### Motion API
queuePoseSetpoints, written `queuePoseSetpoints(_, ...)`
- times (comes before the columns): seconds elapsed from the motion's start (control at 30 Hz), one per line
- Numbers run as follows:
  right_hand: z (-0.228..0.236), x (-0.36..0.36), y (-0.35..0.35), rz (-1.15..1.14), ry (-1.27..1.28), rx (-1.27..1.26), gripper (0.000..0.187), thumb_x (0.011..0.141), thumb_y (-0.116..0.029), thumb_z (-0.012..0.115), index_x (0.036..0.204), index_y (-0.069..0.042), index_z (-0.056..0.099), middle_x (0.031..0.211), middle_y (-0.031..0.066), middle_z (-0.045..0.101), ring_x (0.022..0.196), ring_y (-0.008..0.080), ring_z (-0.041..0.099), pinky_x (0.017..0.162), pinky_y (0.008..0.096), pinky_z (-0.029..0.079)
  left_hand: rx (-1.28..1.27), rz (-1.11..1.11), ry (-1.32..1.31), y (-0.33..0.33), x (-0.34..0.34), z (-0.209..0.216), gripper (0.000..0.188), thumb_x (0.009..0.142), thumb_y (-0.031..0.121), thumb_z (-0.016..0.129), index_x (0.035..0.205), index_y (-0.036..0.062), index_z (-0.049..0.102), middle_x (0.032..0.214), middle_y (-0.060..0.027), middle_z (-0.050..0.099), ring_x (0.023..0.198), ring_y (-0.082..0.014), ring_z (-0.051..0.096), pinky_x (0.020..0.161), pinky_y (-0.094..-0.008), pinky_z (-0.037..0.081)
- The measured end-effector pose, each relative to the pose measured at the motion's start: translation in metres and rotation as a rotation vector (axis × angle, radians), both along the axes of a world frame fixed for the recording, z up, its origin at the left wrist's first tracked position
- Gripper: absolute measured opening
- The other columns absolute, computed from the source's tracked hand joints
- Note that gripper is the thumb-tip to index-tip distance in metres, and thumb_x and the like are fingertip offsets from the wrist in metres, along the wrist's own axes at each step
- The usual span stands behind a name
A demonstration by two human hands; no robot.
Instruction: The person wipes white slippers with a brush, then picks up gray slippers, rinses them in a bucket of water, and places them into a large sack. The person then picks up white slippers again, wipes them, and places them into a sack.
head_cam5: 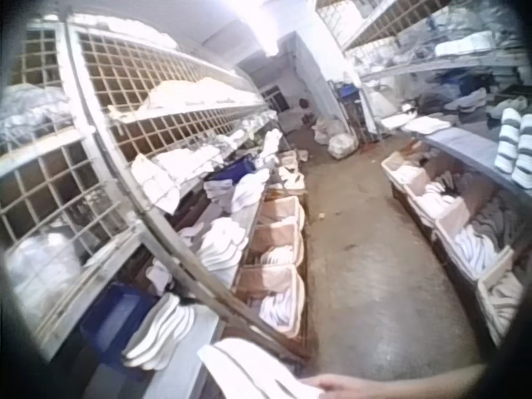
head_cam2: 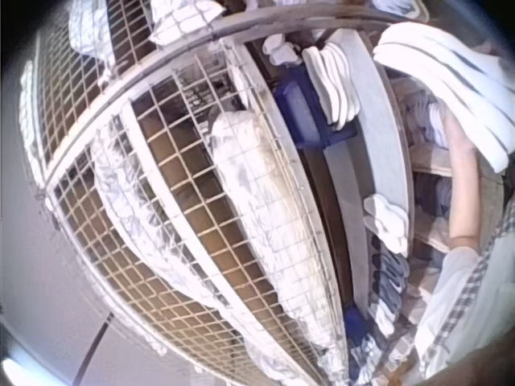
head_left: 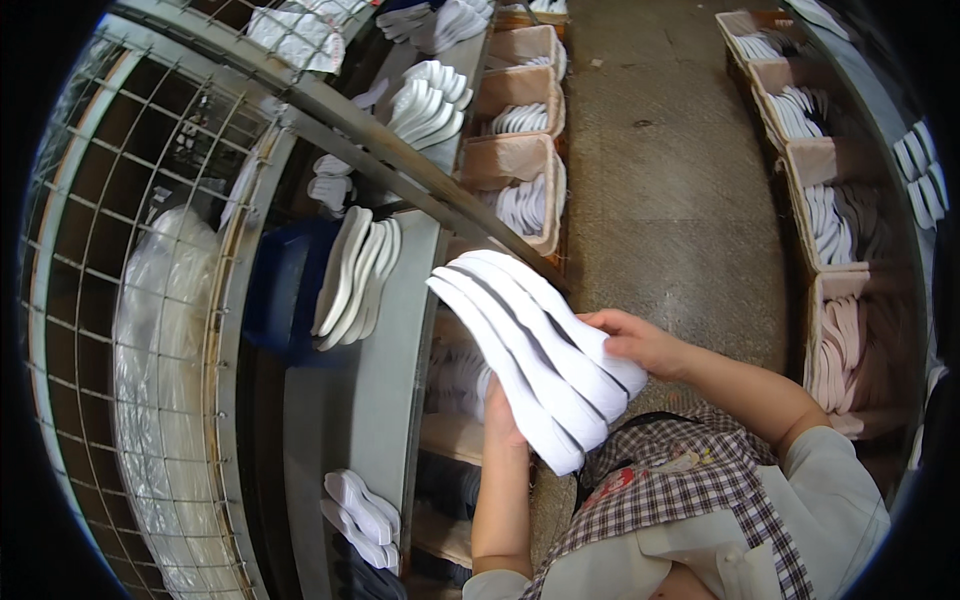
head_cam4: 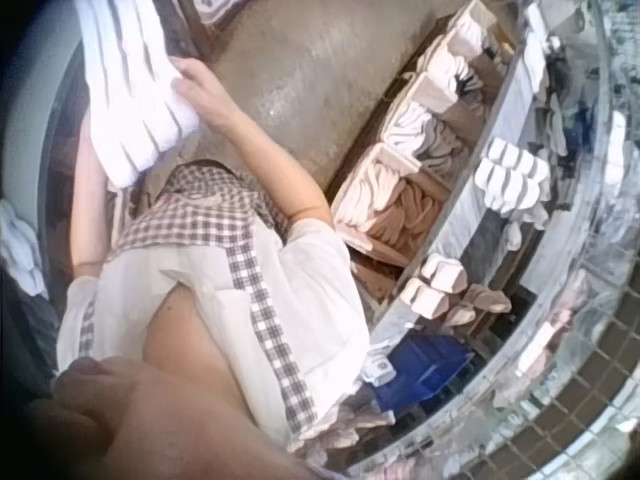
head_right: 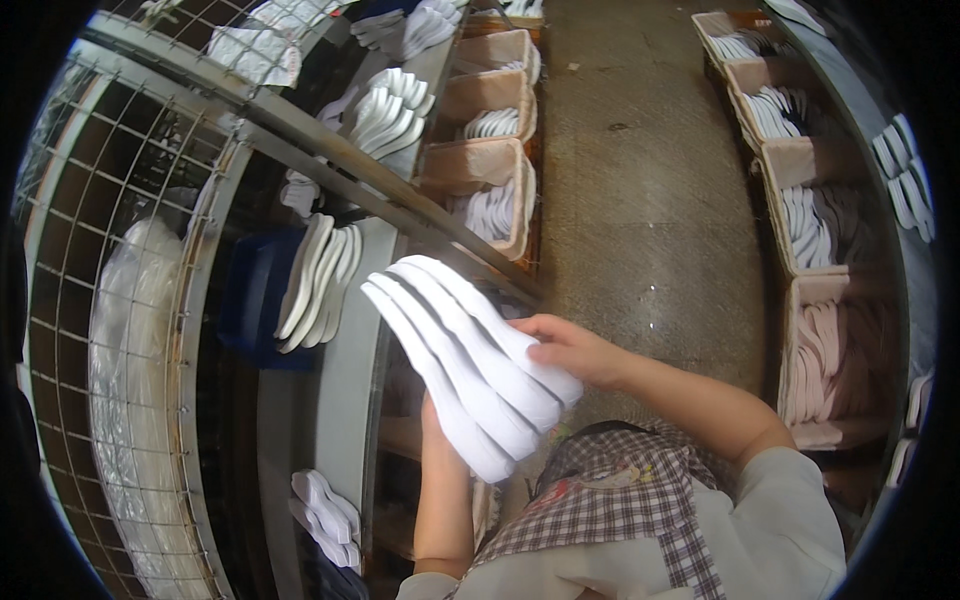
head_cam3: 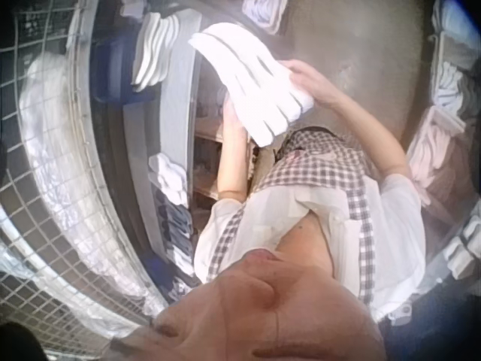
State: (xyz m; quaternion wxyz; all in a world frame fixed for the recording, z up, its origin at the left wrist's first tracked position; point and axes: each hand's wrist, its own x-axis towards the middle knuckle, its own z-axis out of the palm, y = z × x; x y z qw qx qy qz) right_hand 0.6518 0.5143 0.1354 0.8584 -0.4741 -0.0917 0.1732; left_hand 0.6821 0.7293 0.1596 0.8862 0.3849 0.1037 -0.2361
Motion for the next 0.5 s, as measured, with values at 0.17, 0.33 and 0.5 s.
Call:
queuePoseSetpoints(0.17,0.012,-0.009,0.014,-0.094,-0.152,-0.089,0.064,0.084,-0.027,0.064,0.134,0.001,0.034,0.131,0.0154,0.044,0.121,0.0231,0.043,0.102,0.0378,0.034,-0.03,0.026,-0.013,-0.006,-0.003,0.001,0.046,0.093,0.026,0.048,0.128,-0.0032,0.041,0.12,-0.0184,0.053,0.102,-0.0277,0.056,0.083,-0.0374,0.053)
queuePoseSetpoints(0.33,0.023,-0.014,0.007,-0.041,0.105,0.28,0.068,0.083,-0.023,0.063,0.137,-0.001,0.03,0.13,0.0179,0.044,0.12,0.0268,0.046,0.097,0.0386,0.043,-0.164,0.064,-0.059,-0.003,-0.021,0.002,0.051,0.093,0.033,0.048,0.132,0.0024,0.038,0.124,-0.0191,0.048,0.1,-0.0283,0.054,0.081,-0.0386,0.053)
queuePoseSetpoints(0.5,0.023,-0.014,-0.001,-0.074,0.283,0.666,0.071,0.085,-0.024,0.058,0.142,-0.003,0.022,0.128,0.0173,0.048,0.107,0.0188,0.058,0.09,0.0351,0.051,-0.596,0.03,-0.062,0.001,-0.03,0.002,0.057,0.091,0.043,0.047,0.136,0.0099,0.035,0.126,-0.0194,0.044,0.101,-0.0301,0.048,0.078,-0.043,0.054)
